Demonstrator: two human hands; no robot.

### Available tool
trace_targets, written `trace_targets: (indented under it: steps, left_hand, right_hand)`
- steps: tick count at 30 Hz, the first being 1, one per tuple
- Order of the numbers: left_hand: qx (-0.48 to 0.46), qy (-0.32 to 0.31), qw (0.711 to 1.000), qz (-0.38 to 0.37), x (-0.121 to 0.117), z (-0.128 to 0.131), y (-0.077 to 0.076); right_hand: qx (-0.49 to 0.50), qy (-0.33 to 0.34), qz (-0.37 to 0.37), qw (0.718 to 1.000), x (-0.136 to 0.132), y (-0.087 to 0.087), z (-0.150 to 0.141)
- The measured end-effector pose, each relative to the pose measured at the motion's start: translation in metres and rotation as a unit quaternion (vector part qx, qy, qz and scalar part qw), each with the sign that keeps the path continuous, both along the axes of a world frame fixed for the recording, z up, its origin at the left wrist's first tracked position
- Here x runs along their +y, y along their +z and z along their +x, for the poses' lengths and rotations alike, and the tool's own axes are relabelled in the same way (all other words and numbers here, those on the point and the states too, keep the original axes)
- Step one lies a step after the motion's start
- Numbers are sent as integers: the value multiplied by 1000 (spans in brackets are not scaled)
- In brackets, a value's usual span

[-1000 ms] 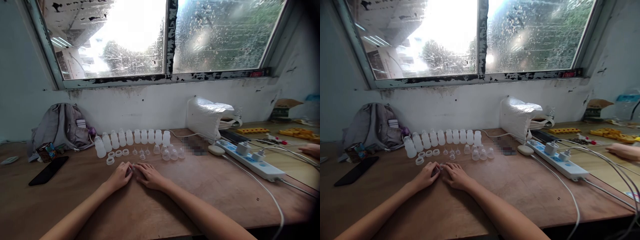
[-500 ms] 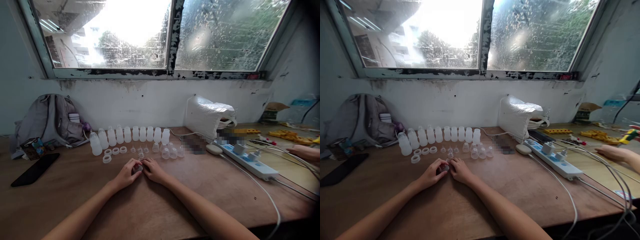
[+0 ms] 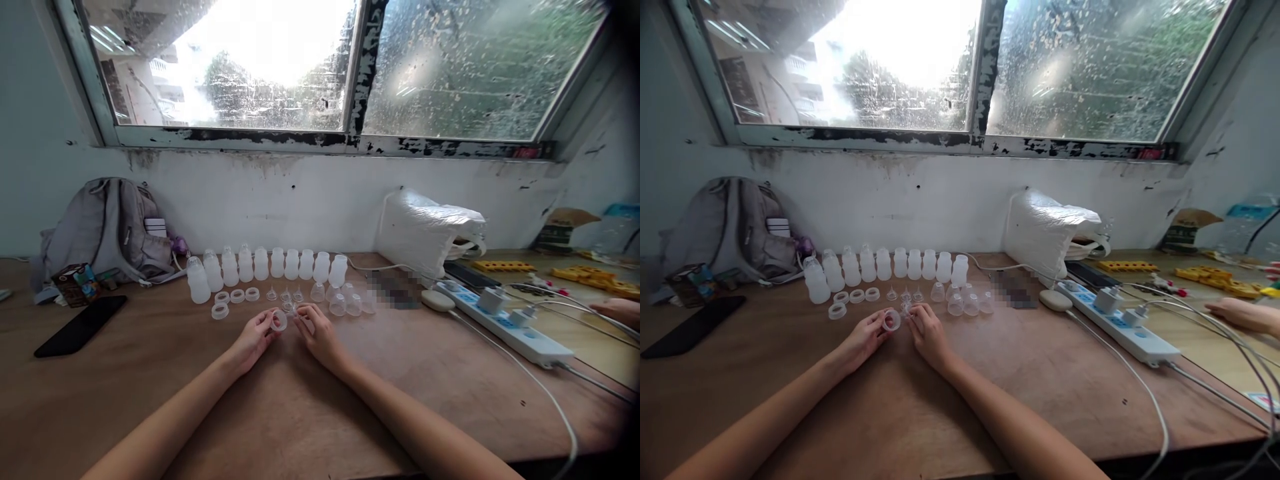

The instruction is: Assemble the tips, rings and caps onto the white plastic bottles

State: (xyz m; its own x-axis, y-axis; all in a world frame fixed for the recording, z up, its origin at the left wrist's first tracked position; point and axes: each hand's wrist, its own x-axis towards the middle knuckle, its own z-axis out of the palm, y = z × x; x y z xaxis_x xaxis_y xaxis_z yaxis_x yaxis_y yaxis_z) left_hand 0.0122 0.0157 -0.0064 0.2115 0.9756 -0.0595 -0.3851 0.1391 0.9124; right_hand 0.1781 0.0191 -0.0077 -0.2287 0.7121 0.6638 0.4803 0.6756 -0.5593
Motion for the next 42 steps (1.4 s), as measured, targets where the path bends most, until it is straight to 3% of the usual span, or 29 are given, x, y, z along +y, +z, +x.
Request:
trace_targets:
  steps: [3,7,16,27,36,42]
  left_hand:
    - [-48,-8,998,-35,-1,1,2]
    - [-43,-12,999,-16,-4,3,2]
    - [-65,-27,998,5,-7,5,-1]
    - [-63,-65,996,-5,-7,3,1]
    - [45,-58,997,31,-12,10,1]
    - [90,-53,992,67,-16,13,3]
  right_hand:
    - [-22,30,13,999,-5,0,-2]
    - [-77,46,9,996,-5,-4,-3]
    - [-129,-37,44,990,-5,-2,-1]
    - [-220,-16,-7,975,-15,5,-4]
    - [-55,23,2,998,-11,0,-7]
    - [27,12,-78,997,-8,-1,-8]
